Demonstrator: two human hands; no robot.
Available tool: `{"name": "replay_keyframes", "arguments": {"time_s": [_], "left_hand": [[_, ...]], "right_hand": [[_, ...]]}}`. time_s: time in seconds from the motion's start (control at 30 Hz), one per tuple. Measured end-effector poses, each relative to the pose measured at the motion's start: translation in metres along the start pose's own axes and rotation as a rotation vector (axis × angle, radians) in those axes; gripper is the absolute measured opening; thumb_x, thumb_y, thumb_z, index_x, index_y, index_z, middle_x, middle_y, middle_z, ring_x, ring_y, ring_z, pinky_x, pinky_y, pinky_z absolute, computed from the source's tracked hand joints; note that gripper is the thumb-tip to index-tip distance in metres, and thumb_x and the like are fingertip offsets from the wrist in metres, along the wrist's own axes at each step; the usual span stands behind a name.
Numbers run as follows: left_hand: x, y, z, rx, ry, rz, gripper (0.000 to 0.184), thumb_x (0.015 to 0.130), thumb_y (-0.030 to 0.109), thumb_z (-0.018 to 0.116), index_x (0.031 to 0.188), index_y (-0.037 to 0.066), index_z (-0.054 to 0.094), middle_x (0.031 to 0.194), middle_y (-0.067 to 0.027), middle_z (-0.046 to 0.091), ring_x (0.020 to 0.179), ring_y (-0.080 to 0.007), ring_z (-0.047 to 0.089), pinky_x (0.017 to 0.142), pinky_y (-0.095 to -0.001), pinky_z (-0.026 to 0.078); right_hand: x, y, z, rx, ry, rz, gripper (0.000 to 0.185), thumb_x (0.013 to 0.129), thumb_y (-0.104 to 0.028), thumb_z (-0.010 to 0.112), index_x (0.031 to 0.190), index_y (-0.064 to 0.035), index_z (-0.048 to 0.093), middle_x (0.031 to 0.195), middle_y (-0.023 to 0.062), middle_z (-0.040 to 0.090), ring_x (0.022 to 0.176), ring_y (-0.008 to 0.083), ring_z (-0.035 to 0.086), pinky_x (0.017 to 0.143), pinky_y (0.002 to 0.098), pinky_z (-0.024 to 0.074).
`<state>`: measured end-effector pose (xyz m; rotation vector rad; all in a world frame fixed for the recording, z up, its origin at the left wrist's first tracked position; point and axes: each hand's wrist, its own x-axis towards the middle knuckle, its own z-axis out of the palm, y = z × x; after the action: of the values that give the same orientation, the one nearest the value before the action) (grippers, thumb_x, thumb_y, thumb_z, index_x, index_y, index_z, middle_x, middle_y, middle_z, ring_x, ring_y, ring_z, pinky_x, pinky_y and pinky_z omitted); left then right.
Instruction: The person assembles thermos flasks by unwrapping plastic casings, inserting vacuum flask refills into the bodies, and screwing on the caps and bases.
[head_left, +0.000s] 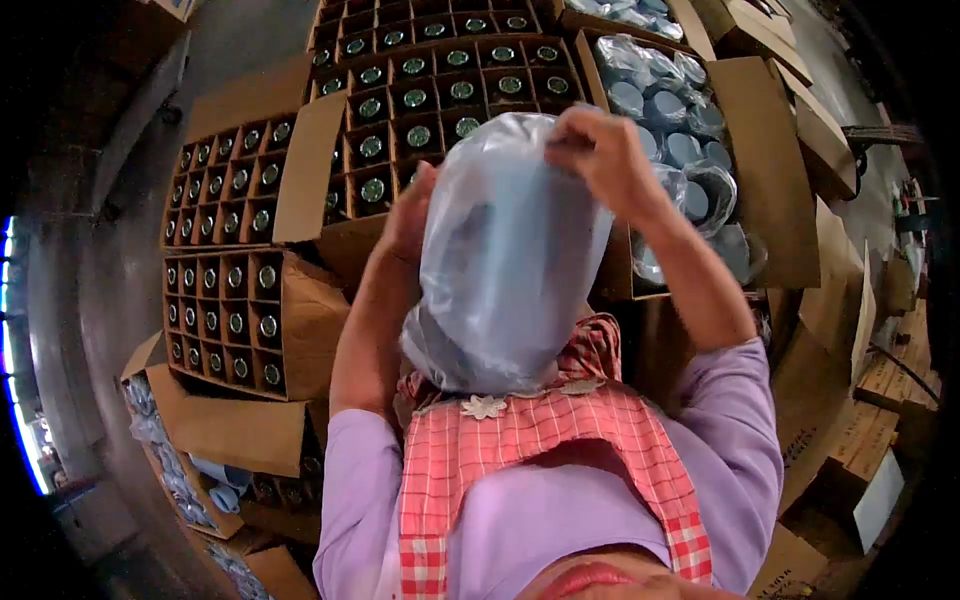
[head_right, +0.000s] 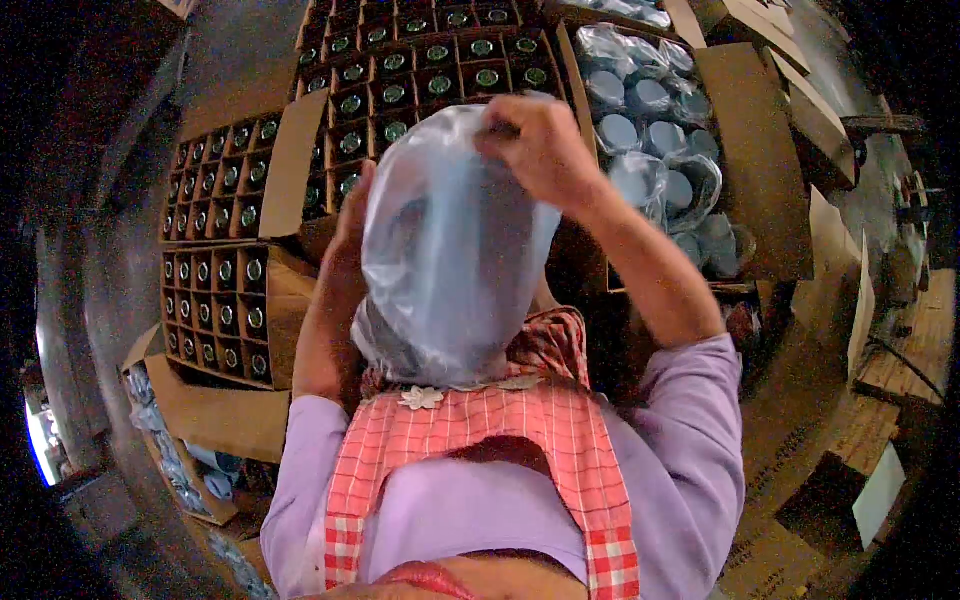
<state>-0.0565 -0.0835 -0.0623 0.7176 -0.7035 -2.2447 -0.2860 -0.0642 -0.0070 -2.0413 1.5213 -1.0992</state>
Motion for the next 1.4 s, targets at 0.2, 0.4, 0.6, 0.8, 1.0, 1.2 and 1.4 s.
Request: {"name": "replay_keyframes", "arguments": {"time_s": [0.2,0.4,0.6,0.8,1.0,1.2,1.4], "left_hand": [[-0.026,-0.007,-0.046,0.319,-0.142,0.164,0.083,0.072,0.046,0.062,0.136,0.002,0.032,0.127,-0.0119,0.047,0.115,-0.0228,0.046,0.096,-0.035,0.037],[-0.01,-0.041,-0.041,0.415,0.362,0.103,0.041,0.072,0.009,0.065,0.111,0.002,0.054,0.092,-0.0074,0.061,0.074,-0.0155,0.057,0.067,-0.0257,0.046],[0.019,-0.063,-0.033,0.29,0.428,0.092,0.021,0.069,-0.006,0.053,0.089,-0.002,0.059,0.076,-0.0084,0.061,0.059,-0.0166,0.057,0.053,-0.0255,0.045],[0.024,-0.033,-0.035,0.579,0.652,0.16,0.031,0.071,-0.006,0.045,0.098,-0.003,0.06,0.081,-0.0093,0.064,0.063,-0.0165,0.061,0.058,-0.0252,0.05],[0.029,-0.003,-0.033,0.582,0.677,0.328,0.029,0.069,-0.004,0.046,0.093,-0.003,0.061,0.077,-0.0051,0.061,0.061,-0.0132,0.055,0.058,-0.0225,0.045],[0.039,0.001,-0.051,0.694,0.583,0.289,0.022,0.07,-0.003,0.052,0.09,-0.003,0.061,0.075,-0.0043,0.06,0.063,-0.0106,0.055,0.06,-0.0214,0.044],[0.031,0.007,-0.07,1.066,0.382,0.369,0.023,0.072,-0.001,0.052,0.093,-0.004,0.059,0.078,-0.0062,0.061,0.067,-0.0125,0.056,0.062,-0.0239,0.045]], "right_hand": [[0.054,-0.013,-0.026,0.821,0.175,0.669,0.013,0.086,-0.012,0.056,0.098,-0.0049,0.059,0.092,0.0086,0.062,0.07,0.0167,0.061,0.05,0.0299,0.0501],[0.09,0.043,-0.093,0.924,0.56,-0.156,0.039,0.078,-0.031,0.069,0.108,-0.0088,0.057,0.114,0.0167,0.053,0.109,0.0278,0.049,0.099,0.0471,0.0346],[-0.003,0.117,-0.028,0.691,1.074,0.117,0.01,0.085,-0.011,0.058,0.089,-0.002,0.057,0.088,0.0045,0.058,0.08,0.0164,0.053,0.077,0.0277,0.0412],[-0.142,0.249,0.041,-0.43,0.314,0.616,0.018,0.083,-0.014,0.055,0.095,-0.0008,0.055,0.091,0.0058,0.06,0.079,0.0195,0.056,0.073,0.033,0.0447],[-0.241,0.265,0.14,-0.601,-0.394,0.916,0.021,0.084,-0.016,0.054,0.099,-0.0018,0.055,0.094,0.0077,0.06,0.082,0.0212,0.057,0.076,0.0332,0.0445],[-0.211,0.279,0.107,-0.427,-0.089,0.892,0.024,0.084,-0.019,0.054,0.103,-0.0028,0.055,0.097,0.0096,0.06,0.086,0.0229,0.057,0.079,0.0334,0.0443],[-0.134,0.234,0.044,0.124,0.38,0.646,0.028,0.085,-0.021,0.053,0.106,-0.0037,0.055,0.1,0.0116,0.059,0.089,0.0245,0.057,0.081,0.0336,0.0441]]}}
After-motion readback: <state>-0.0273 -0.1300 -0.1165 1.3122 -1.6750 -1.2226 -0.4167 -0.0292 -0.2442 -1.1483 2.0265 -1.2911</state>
